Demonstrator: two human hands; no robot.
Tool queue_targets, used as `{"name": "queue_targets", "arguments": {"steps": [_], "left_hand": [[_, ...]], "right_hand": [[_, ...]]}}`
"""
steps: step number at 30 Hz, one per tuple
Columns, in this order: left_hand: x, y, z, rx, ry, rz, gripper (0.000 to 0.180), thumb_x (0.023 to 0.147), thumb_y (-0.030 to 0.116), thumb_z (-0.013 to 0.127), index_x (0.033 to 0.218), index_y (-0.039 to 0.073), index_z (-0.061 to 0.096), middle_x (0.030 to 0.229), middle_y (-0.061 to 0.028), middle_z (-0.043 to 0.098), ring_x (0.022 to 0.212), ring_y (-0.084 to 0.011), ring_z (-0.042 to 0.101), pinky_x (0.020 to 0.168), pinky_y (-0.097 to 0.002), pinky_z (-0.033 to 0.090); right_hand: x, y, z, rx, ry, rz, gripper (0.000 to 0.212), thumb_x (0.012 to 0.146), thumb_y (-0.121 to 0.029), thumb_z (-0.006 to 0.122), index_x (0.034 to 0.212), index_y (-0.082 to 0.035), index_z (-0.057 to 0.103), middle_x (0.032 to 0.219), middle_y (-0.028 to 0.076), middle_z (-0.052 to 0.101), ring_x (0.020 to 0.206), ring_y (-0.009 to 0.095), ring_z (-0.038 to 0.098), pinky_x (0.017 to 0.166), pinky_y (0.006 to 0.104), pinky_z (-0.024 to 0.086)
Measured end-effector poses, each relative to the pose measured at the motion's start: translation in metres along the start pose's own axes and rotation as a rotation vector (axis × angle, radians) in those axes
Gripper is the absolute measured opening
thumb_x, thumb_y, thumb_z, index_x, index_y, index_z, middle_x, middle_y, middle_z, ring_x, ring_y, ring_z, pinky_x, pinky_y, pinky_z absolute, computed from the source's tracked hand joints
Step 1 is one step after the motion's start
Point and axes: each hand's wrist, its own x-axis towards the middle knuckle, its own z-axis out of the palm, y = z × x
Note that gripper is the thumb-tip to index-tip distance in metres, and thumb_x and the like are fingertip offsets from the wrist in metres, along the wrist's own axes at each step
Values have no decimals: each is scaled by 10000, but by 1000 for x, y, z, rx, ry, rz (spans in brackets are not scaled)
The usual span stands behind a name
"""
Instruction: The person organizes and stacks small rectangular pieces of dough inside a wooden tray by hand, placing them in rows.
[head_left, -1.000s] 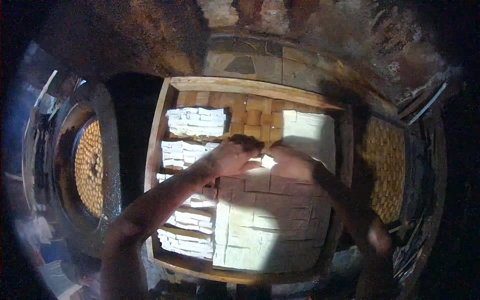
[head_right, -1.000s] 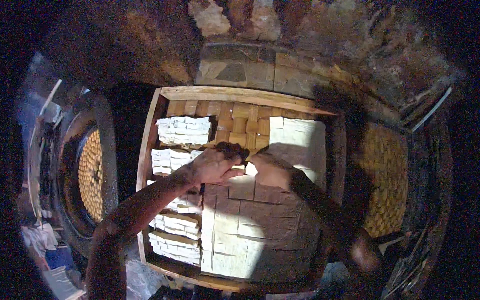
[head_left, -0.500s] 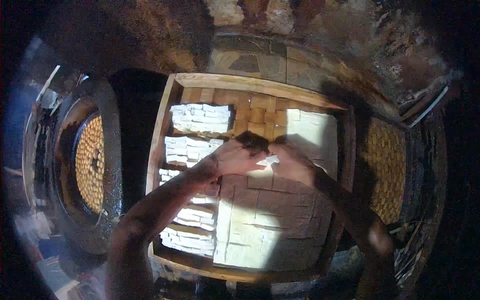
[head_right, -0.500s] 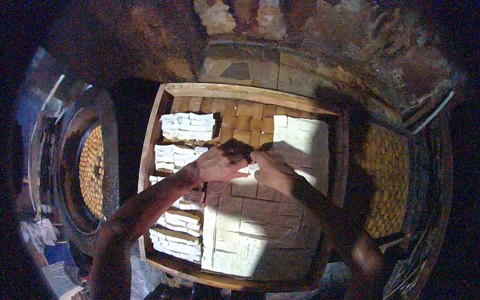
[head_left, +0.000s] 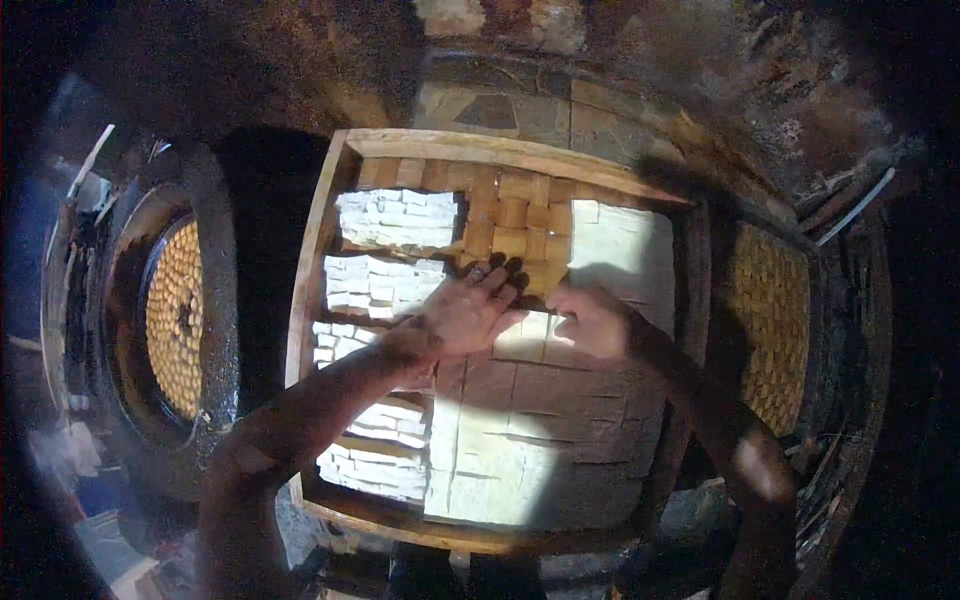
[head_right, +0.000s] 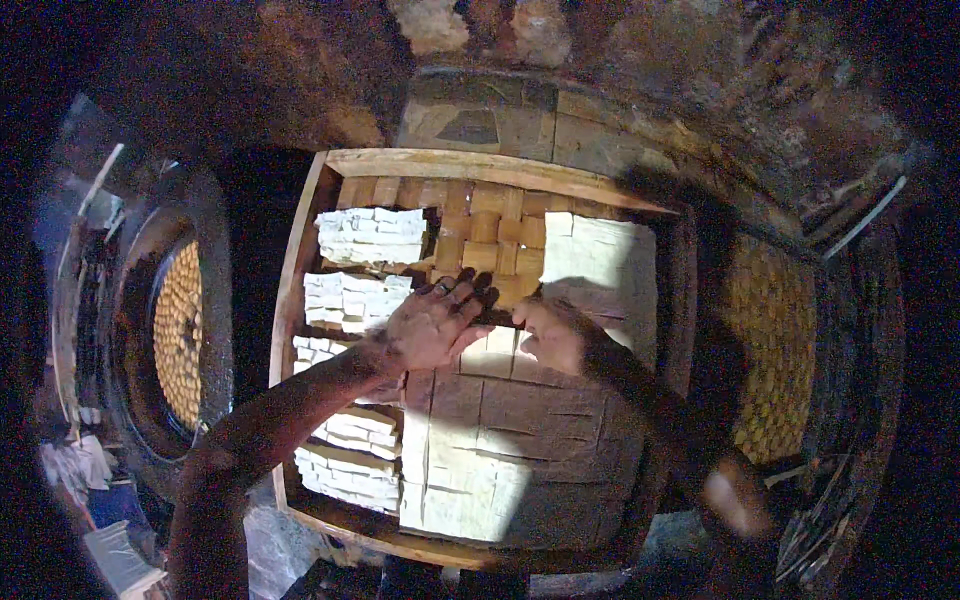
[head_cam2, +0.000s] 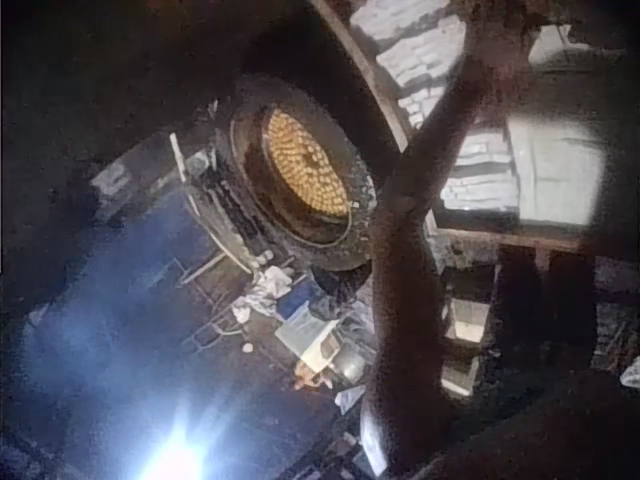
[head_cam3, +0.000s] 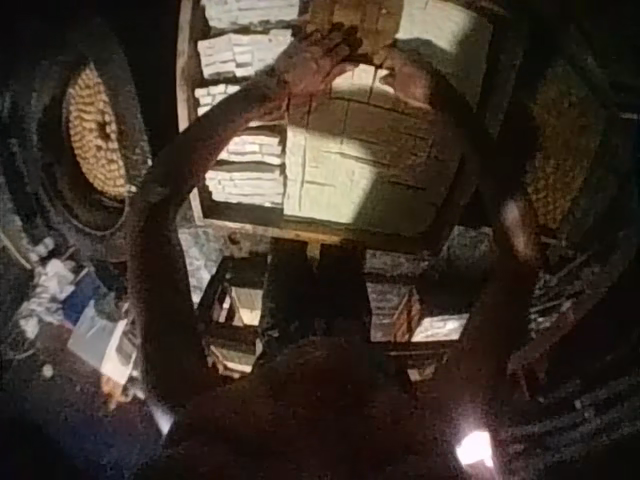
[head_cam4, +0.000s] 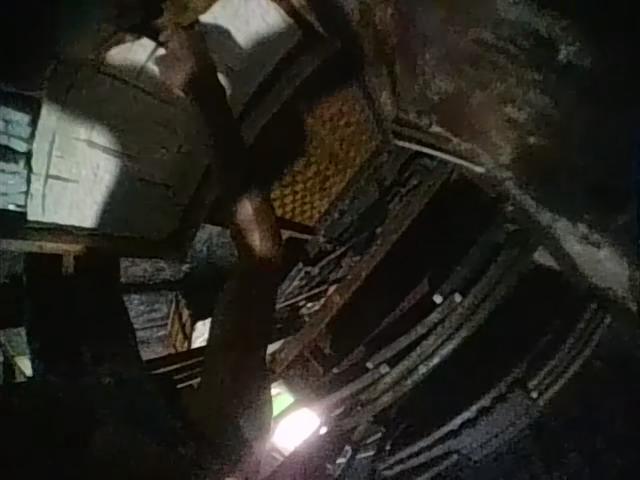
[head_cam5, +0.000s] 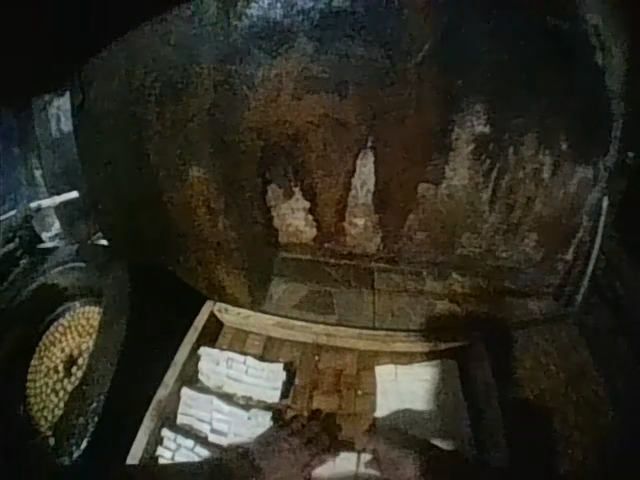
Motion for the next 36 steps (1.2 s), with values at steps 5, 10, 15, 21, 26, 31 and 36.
{"name": "queue_targets", "arguments": {"steps": [5, 10, 15, 21, 26, 31, 36], "left_hand": [[-3, -4, -10, 65, 12, 42, 474, 942, 374, 563, 1267, 29, 575, 1259, -193, 582, 1225, -379, 516, 999, -482, 444], [-11, 0, 2, 56, 34, 63, 423, 941, 353, 574, 1201, 19, 595, 1245, -189, 588, 1173, -391, 547, 988, -492, 451], [-16, 9, -8, -45, -42, 26, 420, 957, 363, 563, 1178, 7, 586, 1231, -207, 589, 1118, -384, 577, 923, -465, 509], [-15, 12, -11, -72, -78, -133, 448, 971, 406, 525, 1167, 11, 606, 1213, -241, 587, 1154, -365, 567, 916, -461, 516], [-14, 5, -16, 242, 39, -6, 441, 966, 427, 509, 1141, 45, 645, 1161, -197, 631, 1088, -331, 587, 933, -458, 465], [-5, 2, -32, 42, -143, -33, 374, 961, 379, 532, 1123, 75, 678, 1103, -126, 672, 1059, -319, 599, 985, -445, 418], [-6, 9, -18, -74, -29, 5, 413, 965, 400, 537, 1125, 36, 649, 1065, -191, 666, 922, -330, 662, 798, -440, 546]], "right_hand": [[-3, -32, 7, -359, 209, -145, 473, 806, -153, 717, 1218, -21, 526, 1173, 171, 608, 1169, 330, 542, 959, 450, 445], [7, 1, 51, -692, 268, -344, 411, 853, -147, 639, 1228, 4, 563, 1241, 198, 564, 1242, 352, 483, 1043, 442, 385], [-8, -31, 56, -435, 358, -146, 383, 857, -160, 656, 1175, 38, 575, 1215, 239, 549, 1181, 405, 500, 960, 475, 445], [21, -16, 26, -211, -73, 89, 560, 879, -157, 653, 1369, -5, 429, 1359, 224, 498, 1263, 350, 475, 1087, 435, 358], [28, -13, 23, -68, 1, 2, 503, 810, -286, 749, 1149, 47, 585, 1039, 239, 666, 1005, 377, 647, 875, 455, 500], [27, -11, 25, -112, 27, -14, 543, 799, -329, 768, 1149, 49, 594, 1045, 226, 667, 989, 354, 638, 869, 433, 499], [19, -5, 22, -136, 27, 6, 510, 859, -340, 750, 1138, 50, 577, 1112, 217, 622, 1060, 281, 597, 921, 382, 479]]}}
